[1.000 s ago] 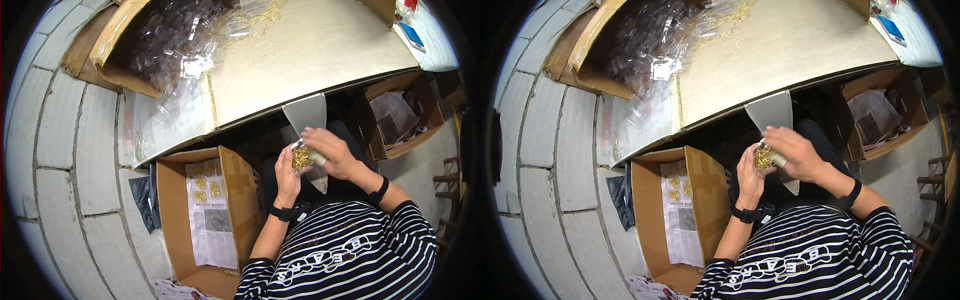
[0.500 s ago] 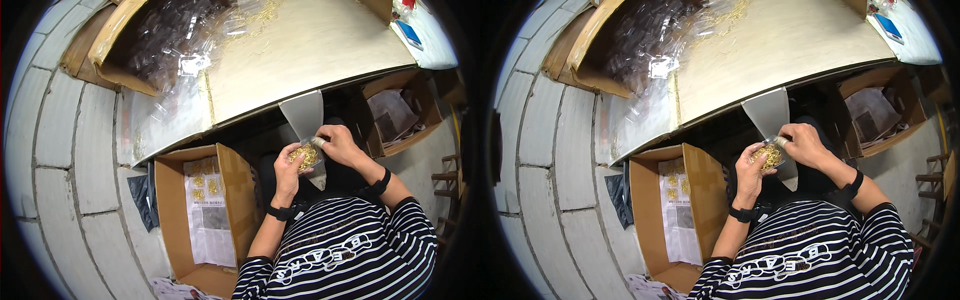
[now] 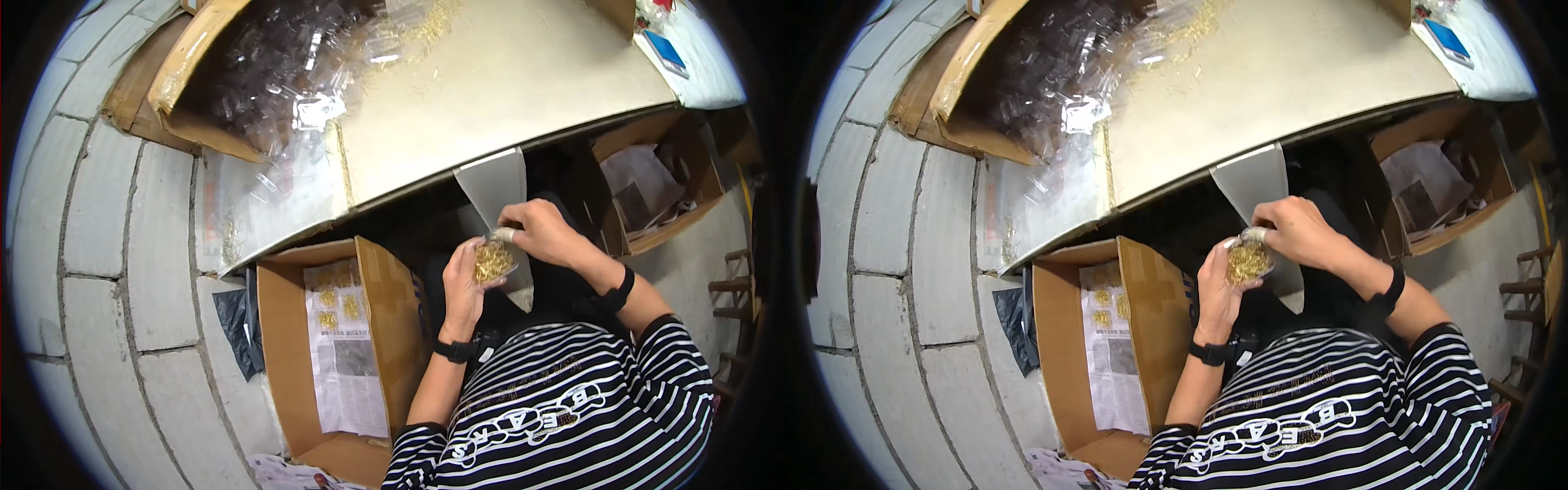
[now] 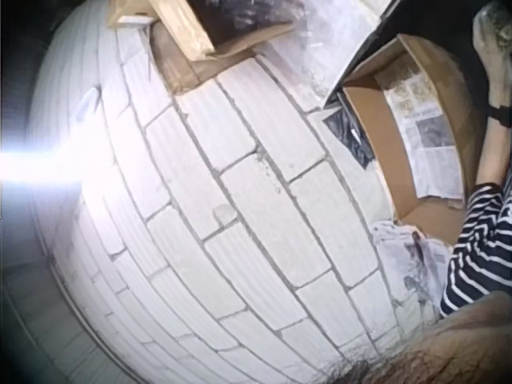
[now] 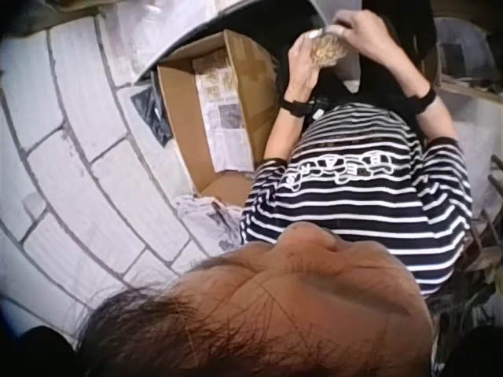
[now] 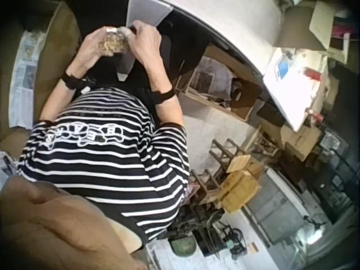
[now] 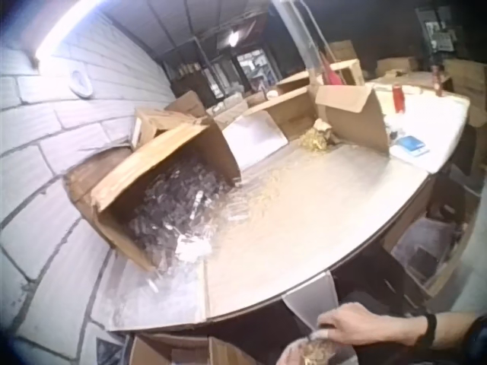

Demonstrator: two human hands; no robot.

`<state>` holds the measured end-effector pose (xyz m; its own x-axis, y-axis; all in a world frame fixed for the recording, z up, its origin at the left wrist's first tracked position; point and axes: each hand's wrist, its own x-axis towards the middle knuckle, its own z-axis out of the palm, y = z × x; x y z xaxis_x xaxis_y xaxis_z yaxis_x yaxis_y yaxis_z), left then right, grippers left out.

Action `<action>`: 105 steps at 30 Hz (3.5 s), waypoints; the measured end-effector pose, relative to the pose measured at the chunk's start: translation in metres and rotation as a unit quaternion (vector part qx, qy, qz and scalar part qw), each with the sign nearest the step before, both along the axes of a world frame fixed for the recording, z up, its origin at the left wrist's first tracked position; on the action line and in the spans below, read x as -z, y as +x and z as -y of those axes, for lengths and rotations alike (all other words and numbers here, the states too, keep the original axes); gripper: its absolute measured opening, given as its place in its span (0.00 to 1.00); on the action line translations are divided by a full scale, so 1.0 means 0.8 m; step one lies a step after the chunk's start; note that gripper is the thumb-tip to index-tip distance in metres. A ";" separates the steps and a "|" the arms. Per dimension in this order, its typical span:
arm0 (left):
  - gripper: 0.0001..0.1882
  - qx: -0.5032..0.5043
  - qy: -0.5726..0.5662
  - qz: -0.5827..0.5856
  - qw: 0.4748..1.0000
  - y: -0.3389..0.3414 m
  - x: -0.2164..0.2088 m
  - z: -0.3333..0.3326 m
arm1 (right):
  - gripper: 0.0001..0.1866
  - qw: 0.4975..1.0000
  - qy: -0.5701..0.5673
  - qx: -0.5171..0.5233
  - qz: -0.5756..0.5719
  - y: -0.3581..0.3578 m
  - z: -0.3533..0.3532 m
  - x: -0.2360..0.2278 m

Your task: The person sits on the floor and repeatedly scoops small yellow items from a table into clear plastic bags. They place the filled bags into a cardboard box and occasionally sweep loose items on the table into a pile using a small brush.

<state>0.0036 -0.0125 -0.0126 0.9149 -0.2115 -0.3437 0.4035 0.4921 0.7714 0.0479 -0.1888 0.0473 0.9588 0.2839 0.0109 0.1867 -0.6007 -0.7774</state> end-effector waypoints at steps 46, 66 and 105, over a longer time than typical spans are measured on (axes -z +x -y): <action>0.22 0.072 -0.115 -0.122 0.983 0.043 0.141 0.046 | 0.24 0.979 -0.085 -0.082 0.166 -0.004 0.026 0.010; 0.21 0.045 -0.003 -0.019 0.999 -0.007 0.032 -0.010 | 0.20 0.963 -0.075 -0.207 0.158 -0.044 0.009 0.040; 0.20 -0.230 0.080 0.057 0.968 -0.019 -0.085 -0.170 | 0.21 0.955 0.161 -0.129 0.211 0.019 -0.098 -0.035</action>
